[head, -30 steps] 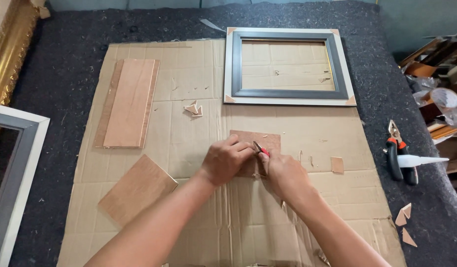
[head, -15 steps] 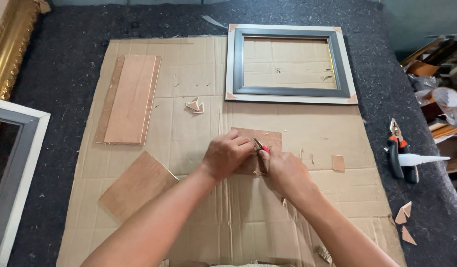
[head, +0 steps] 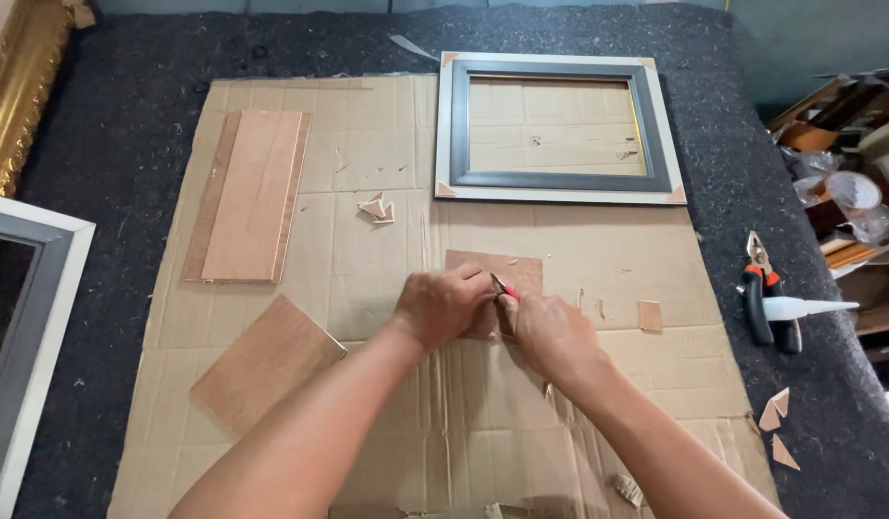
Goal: Using a utility knife to carefully cut and trim small pieces of thin wood on a cardboard-covered work surface.
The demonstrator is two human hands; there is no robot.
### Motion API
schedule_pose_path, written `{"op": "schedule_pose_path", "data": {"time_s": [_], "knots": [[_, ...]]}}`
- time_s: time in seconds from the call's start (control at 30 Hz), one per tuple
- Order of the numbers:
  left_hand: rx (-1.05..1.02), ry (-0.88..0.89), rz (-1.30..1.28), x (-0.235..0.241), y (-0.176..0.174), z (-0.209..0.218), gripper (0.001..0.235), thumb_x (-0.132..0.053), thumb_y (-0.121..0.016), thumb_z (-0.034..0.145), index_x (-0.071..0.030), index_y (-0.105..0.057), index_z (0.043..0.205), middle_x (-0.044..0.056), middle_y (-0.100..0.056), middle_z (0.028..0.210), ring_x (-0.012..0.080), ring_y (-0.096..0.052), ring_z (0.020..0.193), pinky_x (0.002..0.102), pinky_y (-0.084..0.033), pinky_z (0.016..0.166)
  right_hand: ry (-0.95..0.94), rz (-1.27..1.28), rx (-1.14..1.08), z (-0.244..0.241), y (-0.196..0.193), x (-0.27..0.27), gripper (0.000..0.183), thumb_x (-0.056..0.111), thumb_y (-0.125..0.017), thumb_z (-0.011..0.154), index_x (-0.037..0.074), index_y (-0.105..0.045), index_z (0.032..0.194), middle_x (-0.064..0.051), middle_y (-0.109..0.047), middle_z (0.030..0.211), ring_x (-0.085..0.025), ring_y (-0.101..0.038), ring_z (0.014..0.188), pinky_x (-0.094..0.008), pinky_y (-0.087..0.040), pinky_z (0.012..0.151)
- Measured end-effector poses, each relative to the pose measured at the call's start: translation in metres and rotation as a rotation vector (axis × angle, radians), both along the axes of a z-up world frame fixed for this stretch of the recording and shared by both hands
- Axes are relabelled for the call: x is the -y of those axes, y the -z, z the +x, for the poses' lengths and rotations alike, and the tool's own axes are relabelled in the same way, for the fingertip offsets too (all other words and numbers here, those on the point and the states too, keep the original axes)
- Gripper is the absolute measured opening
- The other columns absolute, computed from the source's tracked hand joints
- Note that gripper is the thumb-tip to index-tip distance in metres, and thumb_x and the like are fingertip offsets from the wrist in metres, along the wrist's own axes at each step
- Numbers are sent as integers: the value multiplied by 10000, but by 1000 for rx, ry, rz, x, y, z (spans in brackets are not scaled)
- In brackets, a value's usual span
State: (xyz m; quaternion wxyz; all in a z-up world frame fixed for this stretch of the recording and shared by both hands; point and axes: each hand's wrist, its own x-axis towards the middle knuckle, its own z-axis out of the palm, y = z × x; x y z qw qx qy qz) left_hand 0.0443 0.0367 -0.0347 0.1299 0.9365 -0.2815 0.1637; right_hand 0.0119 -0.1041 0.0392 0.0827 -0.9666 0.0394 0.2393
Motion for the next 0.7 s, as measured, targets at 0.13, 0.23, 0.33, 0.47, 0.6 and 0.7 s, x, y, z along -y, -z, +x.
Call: {"op": "schedule_pose_path", "data": {"time_s": [0.13,0.23,0.33,0.47,0.6,0.7], "knots": [[-26,1,17,1,-1,-3,138,-358,-500,851,-249,-519,769,-85,-528,711,160,-603,534,279,-487,456,8,-5,-11,-3,7,3,484,402,-239,919,75,-590,978,-212,-648,826,-374,-642,830,-477,-509,723],[-72,9,48,-1,3,1,153,-381,-453,858,-256,-522,802,-91,-535,771,193,-622,551,307,-497,466,-1,13,4,-4,6,4,489,384,-236,921,60,-603,917,-199,-655,806,-362,-648,814,-465,-515,708],[-101,9,54,2,9,7,170,-393,-431,869,-264,-526,814,-96,-533,787,187,-626,560,308,-502,479,13,30,1,-10,12,12,459,386,-254,919,65,-582,932,-211,-651,826,-361,-642,848,-470,-513,727],[-119,9,66,-1,1,2,168,-400,-426,854,-264,-524,838,-85,-538,824,225,-632,591,339,-508,491,24,7,11,-20,19,20,469,408,-242,919,77,-574,935,-191,-651,810,-344,-649,833,-456,-515,727],[-174,-5,93,1,-5,-1,153,-375,-437,858,-253,-526,835,-77,-525,812,227,-638,620,351,-517,520,54,10,-42,-24,7,18,506,443,-209,904,96,-571,970,-189,-649,860,-353,-634,881,-476,-498,760],[-187,-18,96,3,-5,-1,134,-358,-457,859,-248,-529,833,-87,-521,806,216,-636,629,348,-516,535,51,8,-48,-27,14,24,505,435,-223,903,79,-574,978,-205,-647,872,-363,-630,889,-482,-493,767]]}}
